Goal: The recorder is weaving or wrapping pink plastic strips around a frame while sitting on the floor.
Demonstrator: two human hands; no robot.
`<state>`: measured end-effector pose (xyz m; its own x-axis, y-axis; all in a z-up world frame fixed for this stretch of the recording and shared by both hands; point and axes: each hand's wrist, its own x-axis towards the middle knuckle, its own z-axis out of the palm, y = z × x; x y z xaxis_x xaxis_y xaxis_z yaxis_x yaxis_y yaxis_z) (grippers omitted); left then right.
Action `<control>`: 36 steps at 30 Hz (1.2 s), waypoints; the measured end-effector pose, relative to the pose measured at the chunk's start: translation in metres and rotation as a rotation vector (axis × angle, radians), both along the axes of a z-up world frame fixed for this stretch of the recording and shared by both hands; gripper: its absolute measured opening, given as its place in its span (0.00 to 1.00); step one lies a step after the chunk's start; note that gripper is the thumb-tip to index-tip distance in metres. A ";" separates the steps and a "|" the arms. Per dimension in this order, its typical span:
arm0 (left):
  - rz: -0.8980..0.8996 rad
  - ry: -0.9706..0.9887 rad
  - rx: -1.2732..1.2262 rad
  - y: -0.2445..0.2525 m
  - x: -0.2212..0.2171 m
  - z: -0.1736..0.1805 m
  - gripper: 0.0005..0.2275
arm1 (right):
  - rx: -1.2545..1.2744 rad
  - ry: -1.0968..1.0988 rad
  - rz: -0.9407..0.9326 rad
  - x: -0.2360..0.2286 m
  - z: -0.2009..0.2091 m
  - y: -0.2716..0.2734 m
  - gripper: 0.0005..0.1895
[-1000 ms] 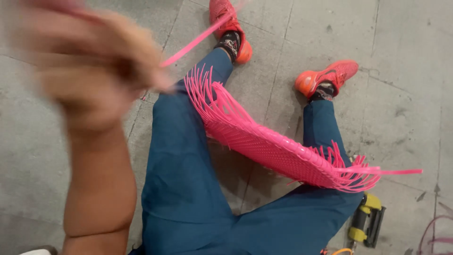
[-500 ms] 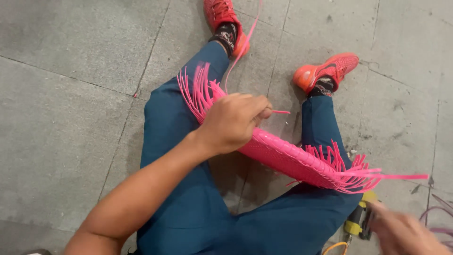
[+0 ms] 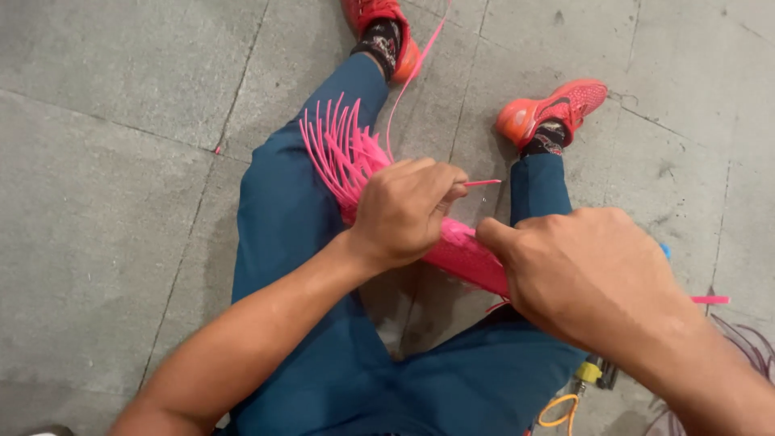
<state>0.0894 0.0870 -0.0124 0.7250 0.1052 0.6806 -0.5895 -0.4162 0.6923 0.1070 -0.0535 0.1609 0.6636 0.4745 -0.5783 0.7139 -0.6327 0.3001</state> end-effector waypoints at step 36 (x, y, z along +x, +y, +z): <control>0.022 -0.031 -0.069 -0.004 0.003 -0.006 0.04 | 0.417 -0.636 0.399 -0.041 -0.054 -0.020 0.15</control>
